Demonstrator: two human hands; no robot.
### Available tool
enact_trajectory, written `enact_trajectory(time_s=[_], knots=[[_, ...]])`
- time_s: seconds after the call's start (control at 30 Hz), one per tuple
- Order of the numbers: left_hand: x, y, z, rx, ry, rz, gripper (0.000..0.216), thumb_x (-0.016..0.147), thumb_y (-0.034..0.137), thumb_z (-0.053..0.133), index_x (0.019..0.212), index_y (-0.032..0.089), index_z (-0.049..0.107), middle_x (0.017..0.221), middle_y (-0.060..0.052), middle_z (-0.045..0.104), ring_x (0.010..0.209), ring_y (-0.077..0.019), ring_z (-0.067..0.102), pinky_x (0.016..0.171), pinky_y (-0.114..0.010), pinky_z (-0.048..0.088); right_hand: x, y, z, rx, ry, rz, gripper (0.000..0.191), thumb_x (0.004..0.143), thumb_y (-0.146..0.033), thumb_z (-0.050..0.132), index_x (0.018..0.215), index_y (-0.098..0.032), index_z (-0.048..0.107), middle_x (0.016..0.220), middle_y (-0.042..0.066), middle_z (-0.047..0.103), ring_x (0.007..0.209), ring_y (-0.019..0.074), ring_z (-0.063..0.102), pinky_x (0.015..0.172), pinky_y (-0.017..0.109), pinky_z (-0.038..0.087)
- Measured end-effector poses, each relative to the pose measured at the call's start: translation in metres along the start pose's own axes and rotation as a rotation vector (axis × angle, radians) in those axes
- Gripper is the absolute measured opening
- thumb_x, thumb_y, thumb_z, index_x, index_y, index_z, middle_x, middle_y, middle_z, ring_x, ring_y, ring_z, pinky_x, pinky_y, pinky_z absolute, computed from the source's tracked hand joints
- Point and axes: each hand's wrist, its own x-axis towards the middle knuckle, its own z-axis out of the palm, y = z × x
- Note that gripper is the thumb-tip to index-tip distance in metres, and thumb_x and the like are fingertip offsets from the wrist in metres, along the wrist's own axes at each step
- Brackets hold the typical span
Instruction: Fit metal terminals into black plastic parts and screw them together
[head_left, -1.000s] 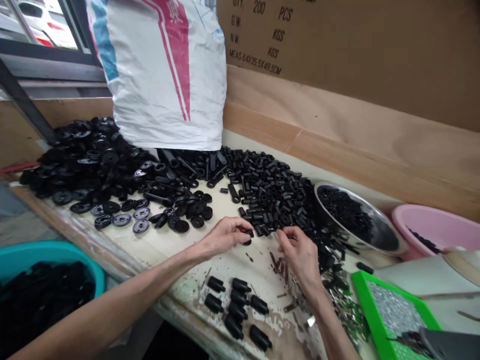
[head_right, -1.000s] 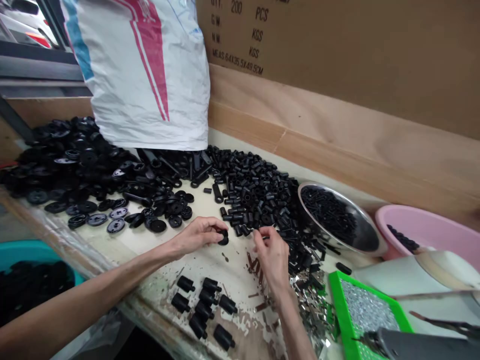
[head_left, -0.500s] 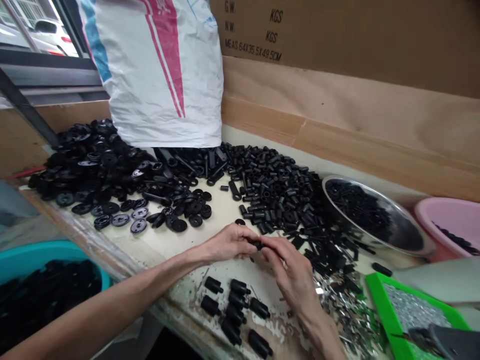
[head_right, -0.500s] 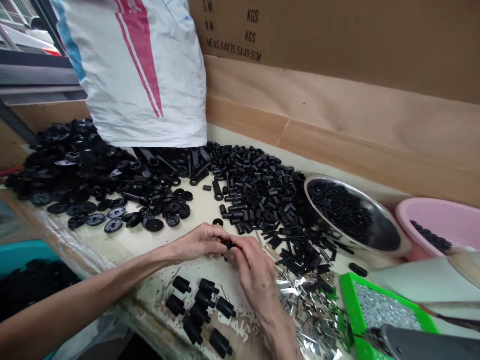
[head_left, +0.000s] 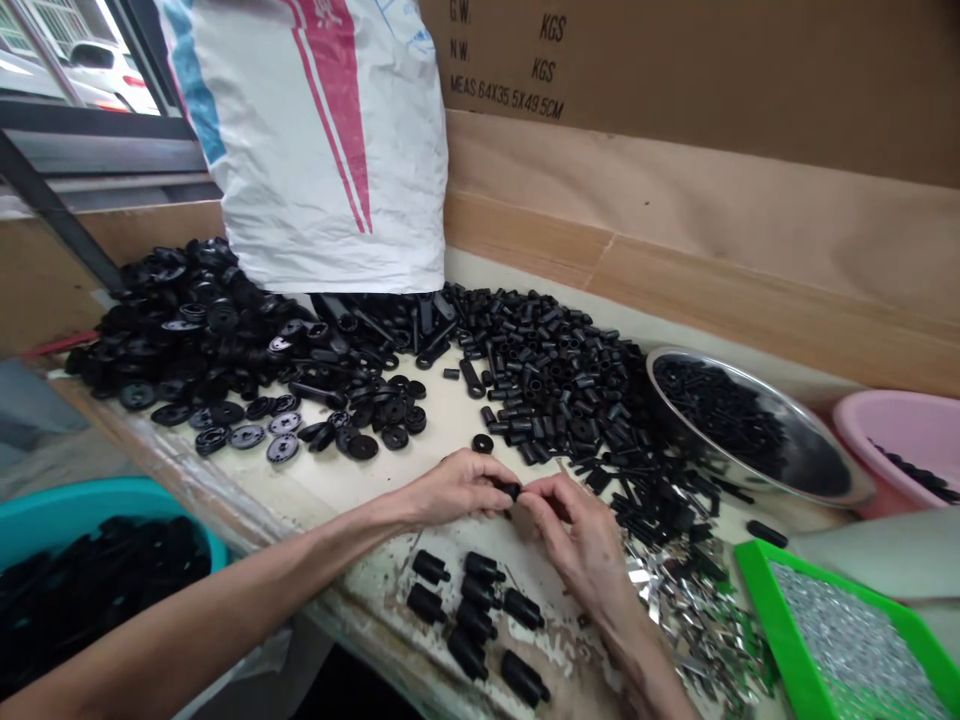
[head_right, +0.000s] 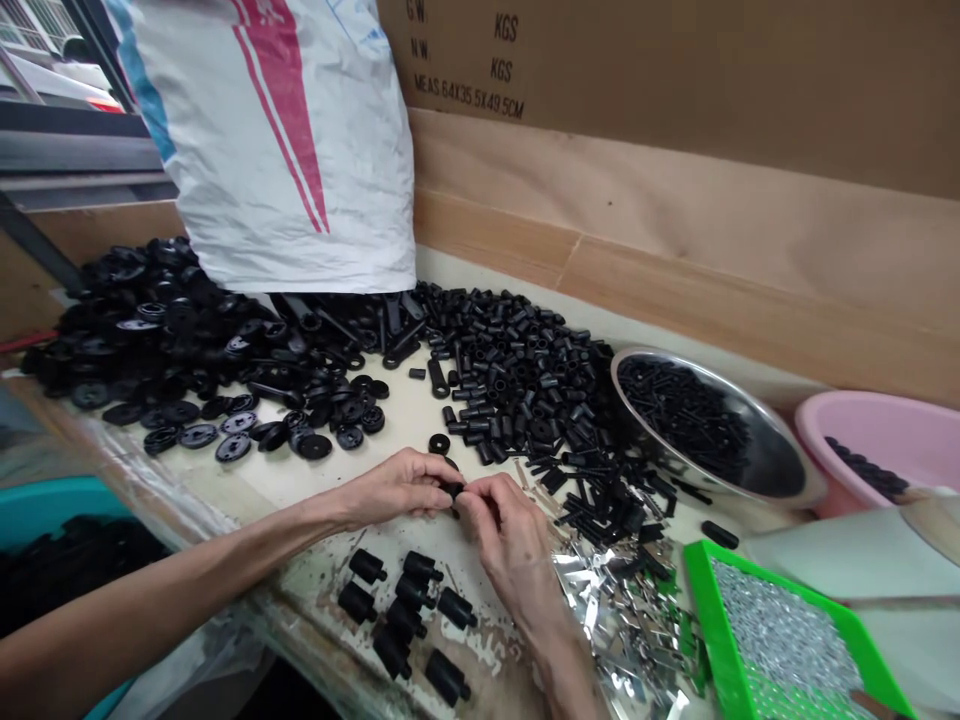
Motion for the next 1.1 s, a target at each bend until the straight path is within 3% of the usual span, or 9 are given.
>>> enact_trajectory(time_s=[0.27,0.47,0.63,0.73,0.87,1.1], knots=[[0.000,-0.007,0.005,0.193,0.134,0.126,0.023,0.070,0.017,0.066,0.093,0.017,0.072,0.081,0.000,0.056,0.077,-0.0123,0.052,0.066,-0.019,0.039,-0.001,0.006,0.011,-0.014,0.054,0.039,0.024,0.092,-0.034,0.045,0.075,-0.020,0.054,0.064,-0.002,0.056,0.055,0.0125,0.050,0.053,0.023,0.037],[0.000,-0.012,0.004,0.220,0.101,0.089,0.028,0.078,0.025,0.058,0.102,0.013,0.068,0.076,-0.001,0.058,0.056,-0.0101,0.051,0.050,-0.021,0.040,0.000,0.002,0.007,-0.039,0.047,0.001,0.022,0.091,-0.032,0.047,0.074,-0.020,0.051,0.070,0.000,0.056,0.065,0.0139,0.049,0.064,0.025,0.037],[-0.003,-0.007,0.007,0.379,0.235,0.194,0.020,0.076,0.016,0.062,0.094,0.018,0.071,0.084,-0.001,0.059,0.075,-0.0123,0.054,0.067,-0.021,0.042,-0.002,0.003,0.015,-0.005,0.069,0.056,0.023,0.092,-0.035,0.046,0.075,-0.020,0.052,0.066,-0.002,0.055,0.059,0.0128,0.049,0.057,0.023,0.036],[-0.004,-0.006,0.010,0.543,0.303,0.276,0.020,0.076,0.012,0.062,0.092,0.019,0.072,0.085,-0.001,0.060,0.076,-0.0122,0.055,0.068,-0.021,0.041,-0.003,0.009,0.020,0.038,0.082,0.100,0.027,0.092,-0.039,0.044,0.074,-0.020,0.051,0.061,-0.003,0.052,0.052,0.0119,0.047,0.051,0.022,0.036],[-0.004,-0.006,0.012,0.579,0.296,0.286,0.019,0.076,0.013,0.063,0.092,0.019,0.071,0.082,-0.001,0.060,0.074,-0.0129,0.055,0.065,-0.021,0.042,-0.002,0.013,0.023,0.082,0.082,0.133,0.029,0.090,-0.042,0.046,0.072,-0.020,0.052,0.059,-0.003,0.052,0.051,0.0116,0.047,0.049,0.022,0.035],[-0.006,-0.012,0.015,0.585,0.299,0.369,0.021,0.082,0.012,0.055,0.095,0.019,0.070,0.089,-0.003,0.060,0.083,-0.0143,0.055,0.076,-0.023,0.042,-0.002,0.014,0.029,0.194,0.094,0.193,0.032,0.090,-0.047,0.044,0.071,-0.021,0.048,0.052,-0.005,0.047,0.045,0.0109,0.042,0.043,0.021,0.032]])
